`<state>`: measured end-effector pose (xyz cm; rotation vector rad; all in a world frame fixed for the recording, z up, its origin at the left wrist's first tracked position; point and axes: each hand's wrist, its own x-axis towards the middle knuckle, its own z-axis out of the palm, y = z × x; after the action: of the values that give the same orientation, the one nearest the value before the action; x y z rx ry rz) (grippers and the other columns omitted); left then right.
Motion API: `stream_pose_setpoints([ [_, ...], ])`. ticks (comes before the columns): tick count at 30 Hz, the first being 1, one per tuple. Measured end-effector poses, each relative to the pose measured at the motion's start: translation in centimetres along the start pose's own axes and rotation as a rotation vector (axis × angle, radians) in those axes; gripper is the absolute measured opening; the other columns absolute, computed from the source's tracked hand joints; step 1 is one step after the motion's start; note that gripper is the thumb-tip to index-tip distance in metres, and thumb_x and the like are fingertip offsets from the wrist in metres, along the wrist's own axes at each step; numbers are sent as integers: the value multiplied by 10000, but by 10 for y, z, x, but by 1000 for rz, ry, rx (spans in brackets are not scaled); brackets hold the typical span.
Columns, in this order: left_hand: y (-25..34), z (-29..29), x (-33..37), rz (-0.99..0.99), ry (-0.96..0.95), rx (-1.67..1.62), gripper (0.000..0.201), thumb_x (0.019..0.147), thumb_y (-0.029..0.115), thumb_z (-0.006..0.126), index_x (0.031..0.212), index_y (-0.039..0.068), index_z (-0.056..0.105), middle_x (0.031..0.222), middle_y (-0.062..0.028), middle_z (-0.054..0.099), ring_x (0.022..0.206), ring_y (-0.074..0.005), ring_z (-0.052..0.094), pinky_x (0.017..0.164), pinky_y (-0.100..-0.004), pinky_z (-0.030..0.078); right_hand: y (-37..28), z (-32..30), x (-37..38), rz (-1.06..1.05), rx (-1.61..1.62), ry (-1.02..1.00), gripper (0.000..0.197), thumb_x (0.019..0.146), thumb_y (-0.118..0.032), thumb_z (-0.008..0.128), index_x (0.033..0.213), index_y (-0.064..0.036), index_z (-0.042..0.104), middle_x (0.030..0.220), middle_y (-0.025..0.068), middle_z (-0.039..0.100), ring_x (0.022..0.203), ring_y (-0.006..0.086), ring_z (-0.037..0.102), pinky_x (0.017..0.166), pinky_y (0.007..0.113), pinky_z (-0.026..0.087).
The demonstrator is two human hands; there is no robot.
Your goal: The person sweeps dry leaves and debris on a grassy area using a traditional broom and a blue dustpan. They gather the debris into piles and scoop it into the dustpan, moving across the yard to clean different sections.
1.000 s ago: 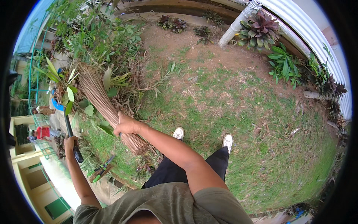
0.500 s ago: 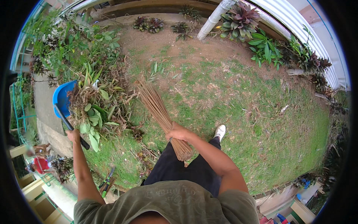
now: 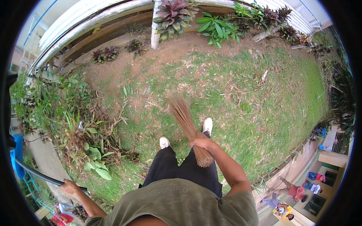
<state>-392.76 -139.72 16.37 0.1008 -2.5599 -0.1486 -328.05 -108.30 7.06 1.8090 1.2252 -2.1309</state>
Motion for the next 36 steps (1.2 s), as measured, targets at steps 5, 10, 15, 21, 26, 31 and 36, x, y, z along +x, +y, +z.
stream_pose_setpoints([
  [5,36,17,-13,76,148,-382,631,711,475,748,968,-66,548,829,-207,632,724,-344,615,675,-449,474,63,-31,-7,-188,253,121,670,568,-143,736,1150,73,484,972,156,571,896,249,568,797,352,467],
  [10,185,-99,-177,-171,-245,-817,416,751,238,737,882,-95,524,741,-151,593,576,-257,542,566,-380,490,93,-126,-53,-32,189,47,702,555,-223,755,1144,64,505,999,163,585,932,240,565,844,321,444],
  [15,248,-213,-346,-347,-865,-1128,171,772,58,654,727,34,491,563,-32,457,436,-115,412,398,-259,392,143,-216,-102,-169,199,146,712,575,-207,742,1184,57,487,1004,160,589,929,227,574,826,317,455],
  [21,297,-243,-499,-373,-1552,-932,86,777,2,580,752,27,502,592,-26,436,464,-143,451,393,-275,364,154,-323,-186,-253,145,293,744,593,-176,709,1235,81,433,1010,200,608,920,278,600,847,340,464],
  [26,363,-296,-618,-261,-2164,-573,70,811,5,558,793,20,492,607,-30,441,469,-127,440,408,-265,379,159,-379,-189,-266,46,499,884,616,-182,679,1346,88,262,1031,309,588,987,396,595,888,385,458],
  [31,444,-374,-741,17,-2363,-443,62,820,0,543,795,32,496,624,-9,444,483,-103,435,425,-246,375,171,-423,-157,10,-315,510,767,625,-178,669,1257,83,322,924,318,602,919,426,606,838,419,476],
  [36,511,-374,-794,-31,-2361,-397,78,817,-1,533,773,36,480,604,-10,438,480,-108,433,426,-257,375,187,-501,-168,-62,89,514,628,615,-200,697,1108,91,441,916,297,611,903,404,616,821,414,483],
])
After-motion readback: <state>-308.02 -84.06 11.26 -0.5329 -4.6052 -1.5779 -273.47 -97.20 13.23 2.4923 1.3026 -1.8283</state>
